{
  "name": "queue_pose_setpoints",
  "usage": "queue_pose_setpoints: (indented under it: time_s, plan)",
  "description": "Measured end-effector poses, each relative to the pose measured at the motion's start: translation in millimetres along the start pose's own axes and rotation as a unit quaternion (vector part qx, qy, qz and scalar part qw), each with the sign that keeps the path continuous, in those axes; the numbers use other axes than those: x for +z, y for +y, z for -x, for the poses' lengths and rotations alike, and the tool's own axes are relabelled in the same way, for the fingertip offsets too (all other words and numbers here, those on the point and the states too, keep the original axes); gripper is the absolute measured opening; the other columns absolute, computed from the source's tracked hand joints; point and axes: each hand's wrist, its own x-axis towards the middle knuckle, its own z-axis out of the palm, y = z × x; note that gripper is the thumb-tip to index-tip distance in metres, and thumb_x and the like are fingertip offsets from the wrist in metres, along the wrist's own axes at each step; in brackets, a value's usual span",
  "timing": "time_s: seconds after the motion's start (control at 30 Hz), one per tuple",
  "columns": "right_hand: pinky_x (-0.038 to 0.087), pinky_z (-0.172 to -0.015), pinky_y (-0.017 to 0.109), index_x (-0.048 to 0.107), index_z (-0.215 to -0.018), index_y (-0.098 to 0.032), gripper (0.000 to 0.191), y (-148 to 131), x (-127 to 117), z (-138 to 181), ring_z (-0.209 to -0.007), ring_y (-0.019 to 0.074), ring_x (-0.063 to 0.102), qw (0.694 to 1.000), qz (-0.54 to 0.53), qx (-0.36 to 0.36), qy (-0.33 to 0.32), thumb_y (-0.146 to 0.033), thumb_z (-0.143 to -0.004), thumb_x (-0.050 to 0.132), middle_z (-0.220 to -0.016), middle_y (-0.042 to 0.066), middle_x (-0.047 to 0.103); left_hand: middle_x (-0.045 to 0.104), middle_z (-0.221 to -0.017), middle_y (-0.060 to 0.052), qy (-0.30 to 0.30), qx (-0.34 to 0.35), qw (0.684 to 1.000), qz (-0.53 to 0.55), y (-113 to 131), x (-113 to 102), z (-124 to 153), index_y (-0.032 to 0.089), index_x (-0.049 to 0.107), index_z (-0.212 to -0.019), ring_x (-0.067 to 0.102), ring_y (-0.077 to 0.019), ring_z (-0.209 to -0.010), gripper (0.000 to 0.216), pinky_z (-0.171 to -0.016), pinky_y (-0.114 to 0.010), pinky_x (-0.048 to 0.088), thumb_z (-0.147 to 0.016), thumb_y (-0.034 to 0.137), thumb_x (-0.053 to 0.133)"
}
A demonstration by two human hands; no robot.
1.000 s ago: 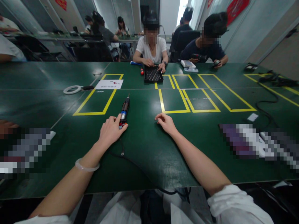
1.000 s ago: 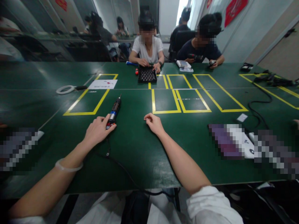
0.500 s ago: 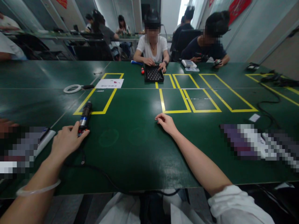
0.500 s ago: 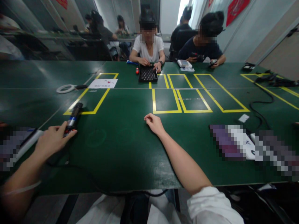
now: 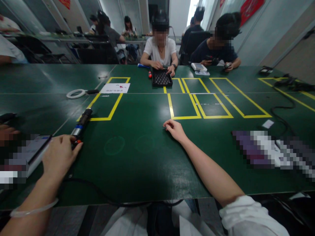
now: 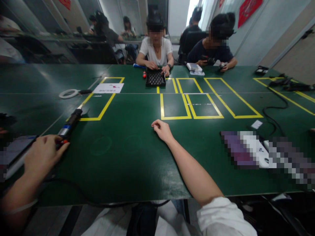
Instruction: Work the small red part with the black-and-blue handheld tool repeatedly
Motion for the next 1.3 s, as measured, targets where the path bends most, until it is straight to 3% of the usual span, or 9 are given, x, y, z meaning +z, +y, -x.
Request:
queue_pose_setpoints:
  time_s: [0.23, 0.57, 0.7, 0.8, 0.9, 1.0, 1.07, 1.13, 1.3]
  plan:
    - [0.047, -0.068, 0.026, 0.065, -0.087, -0.018, 0.016, -1, 1, -1, -0.068, 0.0134, 0.06, 1.0, 0.002, -0.003, -0.004, -0.022, -0.083, 0.049, -0.084, 0.002, 0.069, 0.056, -0.115, -0.012, 0.0, -0.015, 1.0, -0.011, -1, 3, -2, 0.022, 0.052, -0.105, 0.055, -0.026, -0.104, 0.043, -0.071, -0.031, 0.044, -0.091, 0.051, 0.024]
    - [0.046, -0.068, 0.026, 0.066, -0.086, -0.018, 0.017, -1, -2, 2, -0.067, 0.013, 0.06, 1.0, 0.007, -0.009, 0.001, -0.021, -0.083, 0.049, -0.082, 0.001, 0.068, 0.06, -0.116, -0.015, -0.011, -0.043, 0.998, -0.047, 10, -5, 2, 0.016, 0.054, -0.114, 0.059, -0.0292, -0.098, 0.06, -0.07, -0.036, 0.044, -0.092, 0.05, 0.009]
    - [0.045, -0.068, 0.026, 0.065, -0.086, -0.018, 0.017, -1, -1, 1, -0.067, 0.0131, 0.06, 1.0, 0.008, -0.008, 0.002, -0.021, -0.082, 0.049, -0.082, 0.001, 0.069, 0.06, -0.125, -0.016, -0.001, -0.064, 0.998, 0.01, 11, -9, -2, 0.018, 0.054, -0.115, 0.058, -0.0314, -0.105, 0.057, -0.076, -0.039, 0.046, -0.092, 0.05, 0.013]
    - [0.045, -0.068, 0.026, 0.065, -0.086, -0.019, 0.017, -1, -1, 2, -0.068, 0.0131, 0.06, 1.0, 0.014, -0.012, 0.001, -0.021, -0.082, 0.049, -0.081, 0.001, 0.069, 0.062, -0.125, -0.013, 0.037, -0.068, 0.989, 0.129, 27, -20, -10, 0.019, 0.054, -0.119, 0.06, -0.03, -0.108, 0.053, -0.082, -0.039, 0.047, -0.091, 0.053, 0.025]
    - [0.045, -0.069, 0.026, 0.064, -0.087, -0.019, 0.016, -1, -1, 2, -0.069, 0.0128, 0.061, 1.0, 0.006, -0.01, -0.001, -0.021, -0.082, 0.049, -0.082, 0.001, 0.069, 0.07, -0.106, -0.01, -0.012, -0.007, 0.934, 0.357, 68, -34, -24, 0.016, 0.058, -0.116, 0.065, -0.0228, -0.096, 0.048, -0.088, -0.035, 0.048, -0.087, 0.052, 0.043]
    - [0.047, -0.07, 0.026, 0.063, -0.089, -0.018, 0.015, -1, -2, 1, -0.068, 0.012, 0.061, 1.0, -0.024, -0.002, -0.004, -0.023, -0.082, 0.05, -0.082, 0.001, 0.069, 0.069, -0.106, -0.01, -0.114, 0.086, 0.818, 0.557, 129, -45, -38, 0.014, 0.061, -0.117, 0.065, -0.0191, -0.091, 0.051, -0.087, -0.034, 0.05, -0.083, 0.052, 0.053]
    - [0.048, -0.069, 0.026, 0.062, -0.09, -0.018, 0.015, 0, -3, 1, -0.066, 0.0117, 0.06, 0.999, -0.051, 0.004, -0.008, -0.025, -0.082, 0.051, -0.079, 0.001, 0.068, 0.068, -0.105, -0.01, -0.174, 0.12, 0.761, 0.614, 172, -50, -45, 0.015, 0.06, -0.124, 0.063, -0.0179, -0.088, 0.056, -0.085, -0.035, 0.051, -0.084, 0.053, 0.052]
    - [0.048, -0.067, 0.026, 0.061, -0.091, -0.018, 0.016, 0, -3, 0, -0.065, 0.0119, 0.06, 0.996, -0.085, 0.011, -0.011, -0.028, -0.082, 0.053, -0.076, 0.001, 0.067, 0.066, -0.098, -0.009, -0.221, 0.139, 0.722, 0.641, 209, -51, -49, 0.014, 0.057, -0.13, 0.06, -0.0156, -0.081, 0.06, -0.081, -0.035, 0.051, -0.084, 0.051, 0.052]
    - [0.047, -0.059, 0.024, 0.059, -0.103, -0.019, 0.033, -3, -4, 1, -0.06, 0.0111, 0.058, 0.989, -0.143, 0.007, -0.049, -0.038, -0.077, 0.066, -0.075, -0.001, 0.064, 0.063, -0.09, -0.005, -0.285, 0.185, 0.666, 0.664, 260, -45, -50, 0.016, 0.046, -0.14, 0.055, -0.0123, -0.074, 0.062, -0.072, -0.029, 0.047, -0.084, 0.04, 0.055]
